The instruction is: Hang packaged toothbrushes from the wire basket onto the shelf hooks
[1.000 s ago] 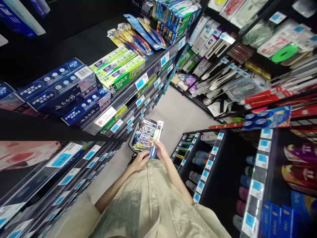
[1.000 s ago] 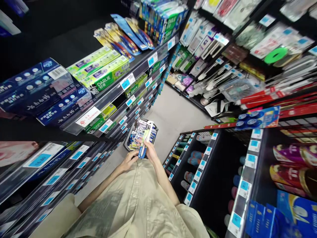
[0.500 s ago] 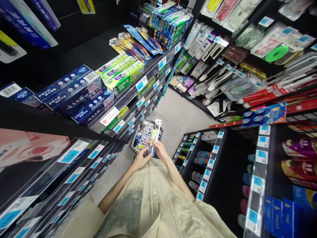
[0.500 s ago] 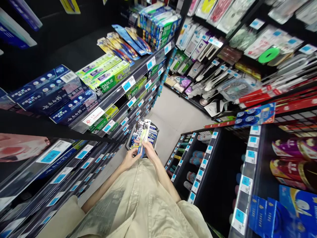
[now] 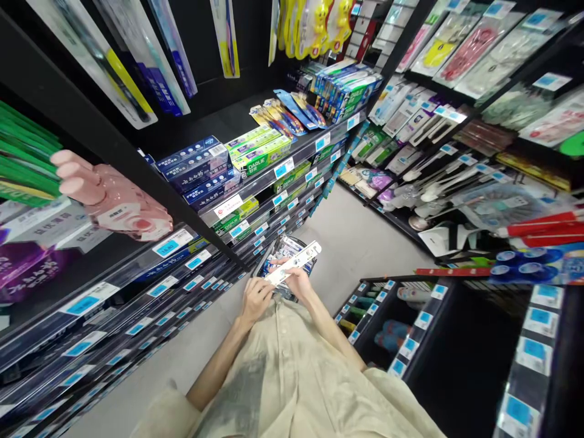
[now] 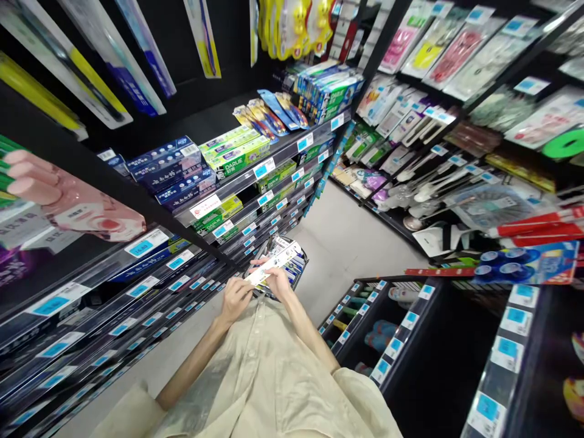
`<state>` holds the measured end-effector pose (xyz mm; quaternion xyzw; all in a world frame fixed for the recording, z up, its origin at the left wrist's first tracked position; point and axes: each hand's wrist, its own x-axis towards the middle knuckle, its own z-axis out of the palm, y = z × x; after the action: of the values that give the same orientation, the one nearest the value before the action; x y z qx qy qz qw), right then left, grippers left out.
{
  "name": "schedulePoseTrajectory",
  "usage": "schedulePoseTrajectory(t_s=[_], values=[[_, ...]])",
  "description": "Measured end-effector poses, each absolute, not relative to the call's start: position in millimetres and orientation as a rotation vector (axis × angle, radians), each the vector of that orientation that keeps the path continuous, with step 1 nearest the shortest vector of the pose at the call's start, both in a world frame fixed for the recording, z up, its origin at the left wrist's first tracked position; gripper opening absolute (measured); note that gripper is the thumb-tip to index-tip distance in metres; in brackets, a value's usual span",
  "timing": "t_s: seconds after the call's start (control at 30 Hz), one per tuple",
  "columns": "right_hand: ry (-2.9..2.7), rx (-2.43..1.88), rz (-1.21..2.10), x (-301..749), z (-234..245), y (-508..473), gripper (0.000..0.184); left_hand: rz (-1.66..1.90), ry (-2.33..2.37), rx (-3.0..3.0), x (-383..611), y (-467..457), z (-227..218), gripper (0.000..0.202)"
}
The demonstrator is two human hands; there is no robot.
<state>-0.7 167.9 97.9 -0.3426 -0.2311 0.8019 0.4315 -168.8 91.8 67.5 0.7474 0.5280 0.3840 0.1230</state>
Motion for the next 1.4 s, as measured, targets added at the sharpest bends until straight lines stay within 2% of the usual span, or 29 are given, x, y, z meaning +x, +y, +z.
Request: schedulePoseTrajectory(t_s=[0.2,0.33,0.5,0.7,0.87,1.0,1.1,1.2,1.4], values=[[-0.623,-0.830,2.016,43,107,151,0.030,1.275,1.571,2.100,-111,69,74,0.022],[-0.732,-0.854,1.939,73,106,128,0.040,1.310,1.606,1.660,-76,48,74,0.016],[-0.915,-0.985,1.824,91,97,93,0.043,1.287,1.392,0.815,-45,16,63,0.053],[-0.977,-1.047,1.905,101,84,50,0.045,1.322,1.399,0.578,-12,-39,61,0.061],[-1.047,-1.072,1.999,97,83,28,0.048,1.395,1.432,0.450,-5,-72,65,0.056],[-1.144,-1.082,2.087,93,83,15,0.059,1.501,1.503,0.451,-3,-88,61,0.048],[-1.276,-1.129,2.130,96,67,10,0.066,1.516,1.514,0.445,2,-93,49,0.050],[-1.448,-1.147,2.105,88,41,19,0.066,1.493,1.481,0.413,-6,-94,37,0.055],[-1.903,-0.996,1.901,25,26,18,0.066,1.477,1.806,0.480,-65,-128,51,0.035]])
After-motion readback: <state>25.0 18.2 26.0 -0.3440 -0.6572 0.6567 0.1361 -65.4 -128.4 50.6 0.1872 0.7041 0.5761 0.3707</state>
